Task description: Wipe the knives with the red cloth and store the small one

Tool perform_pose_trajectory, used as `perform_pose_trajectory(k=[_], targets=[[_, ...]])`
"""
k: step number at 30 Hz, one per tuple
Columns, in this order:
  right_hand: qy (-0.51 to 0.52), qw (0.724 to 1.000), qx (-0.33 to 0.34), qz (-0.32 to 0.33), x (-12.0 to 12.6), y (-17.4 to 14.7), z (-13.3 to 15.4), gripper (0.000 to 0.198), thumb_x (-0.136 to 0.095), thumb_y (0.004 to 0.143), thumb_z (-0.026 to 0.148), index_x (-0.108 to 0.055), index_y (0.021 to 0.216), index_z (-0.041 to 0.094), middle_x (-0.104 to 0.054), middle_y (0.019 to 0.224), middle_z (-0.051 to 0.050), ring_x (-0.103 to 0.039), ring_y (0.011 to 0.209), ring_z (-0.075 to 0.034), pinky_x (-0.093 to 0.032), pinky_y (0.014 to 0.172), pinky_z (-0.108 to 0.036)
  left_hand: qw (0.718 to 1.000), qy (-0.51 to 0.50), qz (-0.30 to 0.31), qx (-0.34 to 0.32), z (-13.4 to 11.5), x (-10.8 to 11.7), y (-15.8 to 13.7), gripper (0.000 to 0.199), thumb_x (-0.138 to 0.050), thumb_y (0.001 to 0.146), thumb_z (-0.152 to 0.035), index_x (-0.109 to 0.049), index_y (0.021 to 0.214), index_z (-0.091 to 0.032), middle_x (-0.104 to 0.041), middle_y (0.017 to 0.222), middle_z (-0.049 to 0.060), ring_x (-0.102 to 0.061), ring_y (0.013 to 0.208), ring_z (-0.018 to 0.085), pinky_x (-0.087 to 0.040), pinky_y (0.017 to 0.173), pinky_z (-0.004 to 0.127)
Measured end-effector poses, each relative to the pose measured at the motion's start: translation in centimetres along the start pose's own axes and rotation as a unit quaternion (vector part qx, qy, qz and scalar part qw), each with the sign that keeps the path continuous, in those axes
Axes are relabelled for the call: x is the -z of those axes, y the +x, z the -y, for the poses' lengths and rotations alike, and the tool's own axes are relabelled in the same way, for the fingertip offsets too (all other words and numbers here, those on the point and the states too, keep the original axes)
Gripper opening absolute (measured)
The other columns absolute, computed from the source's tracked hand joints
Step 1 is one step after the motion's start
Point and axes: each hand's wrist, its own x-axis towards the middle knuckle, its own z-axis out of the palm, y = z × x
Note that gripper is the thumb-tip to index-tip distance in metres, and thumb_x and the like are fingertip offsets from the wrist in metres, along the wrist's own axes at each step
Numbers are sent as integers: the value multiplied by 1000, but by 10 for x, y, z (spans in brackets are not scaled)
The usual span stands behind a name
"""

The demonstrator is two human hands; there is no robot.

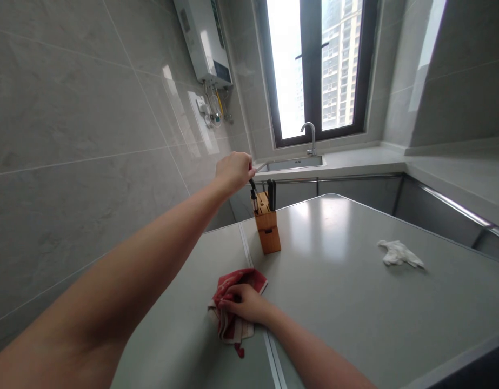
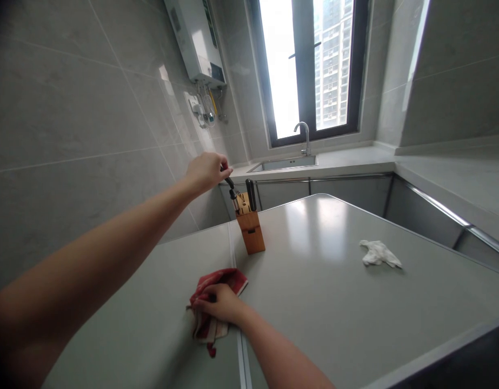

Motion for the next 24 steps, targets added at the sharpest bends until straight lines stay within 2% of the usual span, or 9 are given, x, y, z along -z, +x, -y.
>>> perform_pose_trajectory(k=[12,18,24], targets=[[9,1000,-2,-7,-1,-1,2,25,-61,75,41,-59,70,16,-52,64,3,-45,61,-10,-34,55,-20,998,7,55,-5,-23,-14,13,44,-48,79,-59,-68,91,-21,-67,93,11,-62,85,27,-47,67,33],[14,1000,-7,2,-2,0,-4,27,-61,76,41,-56,68,16,-47,61,4,-40,57,-9,-31,52,-20,997,1,78,11,-30,-32,12,46,-29,91,-45,-68,95,-19,-68,94,12,-64,85,26,-47,68,32],[7,1000,-2,-4,-2,0,-3,28,-61,75,42,-55,66,16,-46,60,4,-39,57,-9,-30,52,-20,996,4,94,3,-33,-46,10,46,-29,91,-42,-68,97,-18,-68,95,14,-64,87,27,-47,69,34]])
